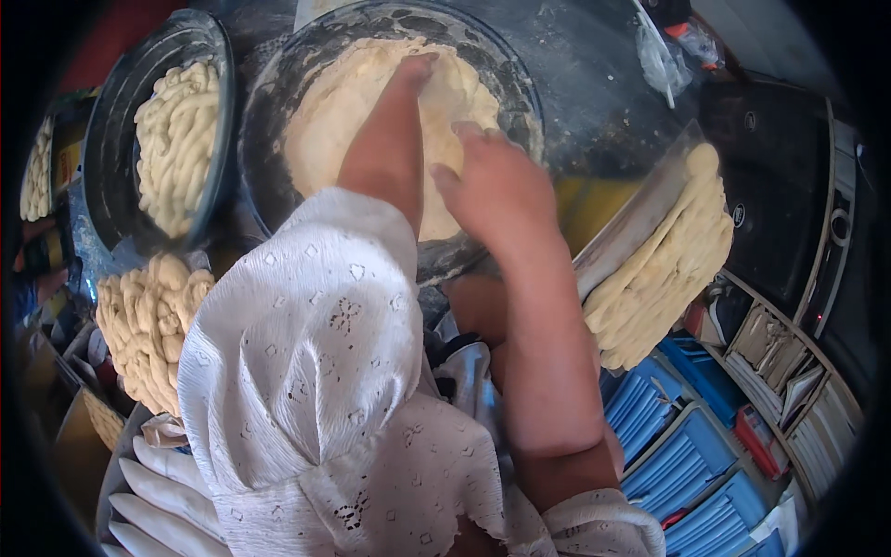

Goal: The person kneads and stretches dough in a large bowl by hand, shapes portions of the dough into long strips, and arranges them onto a metal baking tray.

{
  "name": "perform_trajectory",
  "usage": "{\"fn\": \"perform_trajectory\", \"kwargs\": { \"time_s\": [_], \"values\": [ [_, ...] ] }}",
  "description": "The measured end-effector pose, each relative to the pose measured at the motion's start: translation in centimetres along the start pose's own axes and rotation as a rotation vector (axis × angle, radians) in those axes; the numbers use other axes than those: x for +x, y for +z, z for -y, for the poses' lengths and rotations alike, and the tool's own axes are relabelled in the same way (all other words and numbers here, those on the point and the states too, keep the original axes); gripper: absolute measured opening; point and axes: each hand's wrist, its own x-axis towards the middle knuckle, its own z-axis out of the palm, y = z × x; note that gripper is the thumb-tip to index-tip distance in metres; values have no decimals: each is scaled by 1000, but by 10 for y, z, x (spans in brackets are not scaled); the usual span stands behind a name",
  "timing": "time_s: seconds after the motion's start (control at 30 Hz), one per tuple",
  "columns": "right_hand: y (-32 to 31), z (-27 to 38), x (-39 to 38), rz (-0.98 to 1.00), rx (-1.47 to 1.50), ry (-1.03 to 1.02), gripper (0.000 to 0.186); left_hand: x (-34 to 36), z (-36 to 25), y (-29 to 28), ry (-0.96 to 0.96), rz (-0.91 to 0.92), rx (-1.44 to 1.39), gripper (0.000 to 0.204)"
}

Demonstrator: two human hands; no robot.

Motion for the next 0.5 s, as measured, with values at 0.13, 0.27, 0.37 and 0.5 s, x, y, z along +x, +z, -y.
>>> {"fn": "perform_trajectory", "kwargs": {
  "time_s": [0.13, 0.27, 0.37, 0.5],
  "values": [
    [2, -2, 3, 16, 21, -8, 35, 2, -6, -7, -89, -167, 157, 37],
    [-6, -54, -2, -19, -22, 183, 34, -78, -19, 137, 303, -129, 324, 47],
    [-8, -11, 1, -24, 21, 20, 34, -52, -6, 50, 421, -333, 549, 49],
    [-9, -3, 5, 96, 41, 36, 48, -49, -3, 31, 537, -277, 510, 60]
  ]
}}
